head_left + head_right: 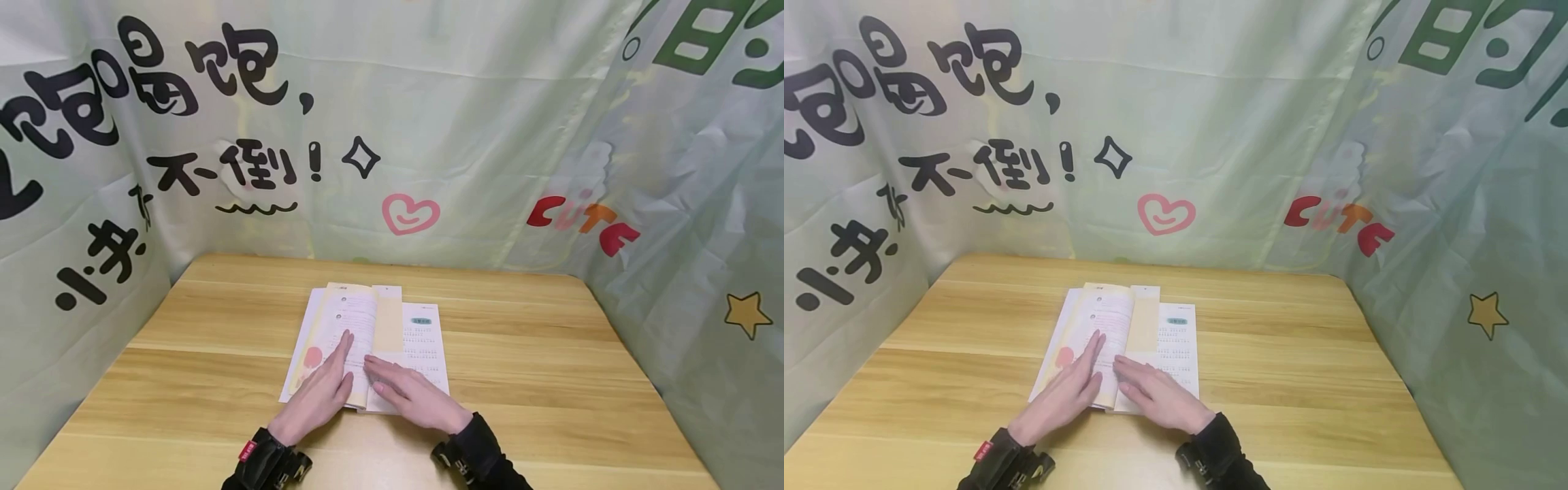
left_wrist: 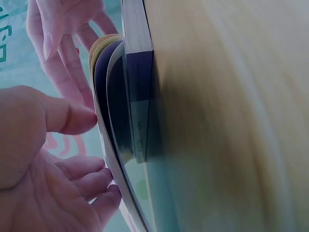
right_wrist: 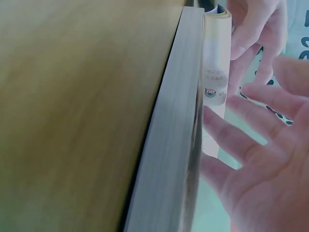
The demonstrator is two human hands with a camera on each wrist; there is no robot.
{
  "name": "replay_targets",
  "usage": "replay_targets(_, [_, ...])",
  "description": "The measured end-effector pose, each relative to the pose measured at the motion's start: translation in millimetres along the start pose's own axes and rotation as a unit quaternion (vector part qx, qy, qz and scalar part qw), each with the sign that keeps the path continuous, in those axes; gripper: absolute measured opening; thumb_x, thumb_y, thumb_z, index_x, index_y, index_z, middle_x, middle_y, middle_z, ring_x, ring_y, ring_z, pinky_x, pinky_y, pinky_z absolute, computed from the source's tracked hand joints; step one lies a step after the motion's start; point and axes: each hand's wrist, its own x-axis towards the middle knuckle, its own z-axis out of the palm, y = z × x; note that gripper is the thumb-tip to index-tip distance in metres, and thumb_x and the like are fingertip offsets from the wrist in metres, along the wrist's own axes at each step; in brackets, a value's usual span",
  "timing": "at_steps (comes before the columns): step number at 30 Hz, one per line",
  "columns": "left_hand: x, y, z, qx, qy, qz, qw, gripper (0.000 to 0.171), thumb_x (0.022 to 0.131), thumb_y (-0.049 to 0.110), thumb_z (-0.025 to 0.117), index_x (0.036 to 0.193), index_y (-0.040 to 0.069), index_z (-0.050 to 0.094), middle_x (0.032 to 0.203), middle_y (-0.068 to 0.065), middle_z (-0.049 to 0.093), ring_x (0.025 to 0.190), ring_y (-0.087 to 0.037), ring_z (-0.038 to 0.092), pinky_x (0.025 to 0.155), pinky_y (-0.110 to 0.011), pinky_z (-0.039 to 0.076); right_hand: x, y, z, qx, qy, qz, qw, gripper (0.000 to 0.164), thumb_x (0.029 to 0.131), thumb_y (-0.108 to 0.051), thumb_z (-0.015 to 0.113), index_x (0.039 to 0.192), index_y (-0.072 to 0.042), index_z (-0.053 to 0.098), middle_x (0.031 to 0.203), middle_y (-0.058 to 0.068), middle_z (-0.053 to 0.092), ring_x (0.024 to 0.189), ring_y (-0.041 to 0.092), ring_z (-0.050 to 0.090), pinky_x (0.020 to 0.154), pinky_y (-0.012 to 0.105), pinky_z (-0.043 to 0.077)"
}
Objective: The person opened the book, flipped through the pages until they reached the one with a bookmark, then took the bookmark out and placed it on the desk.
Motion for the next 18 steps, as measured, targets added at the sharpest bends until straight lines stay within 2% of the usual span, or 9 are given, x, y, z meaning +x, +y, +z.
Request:
replay_targets(5, [-0.6,-0.1,1.1,-0.002,-0.006,-0.003,1.0,0.066,0.097,0.016,0.053,0.149,-0.007,0.021,0.15,-0.026,0.029,0.133,-0.03,0.034,0.108,-0.046,0.036,0,4,-1,0.025,0.051,0.027,0.998,0.042,0.103,-0.023,0.043,0.138,-0.001,0.05,0.144,0.012,0.048,0.132,0.021,0.04,0.109,0.047,0.037])
replay_targets(9, [-1.3,1.0,1.2,0.005,-0.019,-0.01,0.9998,0.068,0.098,0.025,0.053,0.149,-0.008,0.022,0.149,-0.028,0.029,0.134,-0.033,0.033,0.108,-0.049,0.035,0,8,-2,0.049,0.113,0.059,0.991,0.039,0.101,-0.022,0.047,0.133,-0.001,0.055,0.137,0.013,0.054,0.127,0.024,0.046,0.106,0.049,0.04])
replay_targets(14, [-2.9,2.1,1.2,0.011,-0.037,-0.02,0.9991,0.069,0.099,0.03,0.051,0.148,-0.008,0.022,0.151,-0.029,0.026,0.135,-0.033,0.03,0.109,-0.05,0.034,2,12,-4,0.106,0.188,0.104,0.971,0.035,0.098,-0.015,0.053,0.129,0.003,0.057,0.129,0.019,0.059,0.117,0.032,0.054,0.098,0.054,0.046])
replay_targets(18, [-3.8,2.6,0.7,0.016,-0.041,-0.022,0.9988,0.068,0.099,0.031,0.05,0.148,-0.009,0.023,0.151,-0.028,0.026,0.135,-0.032,0.03,0.109,-0.05,0.034,4,13,-7,0.148,0.222,0.136,0.954,0.036,0.096,-0.009,0.056,0.128,0.006,0.055,0.127,0.025,0.057,0.112,0.037,0.055,0.096,0.054,0.048])
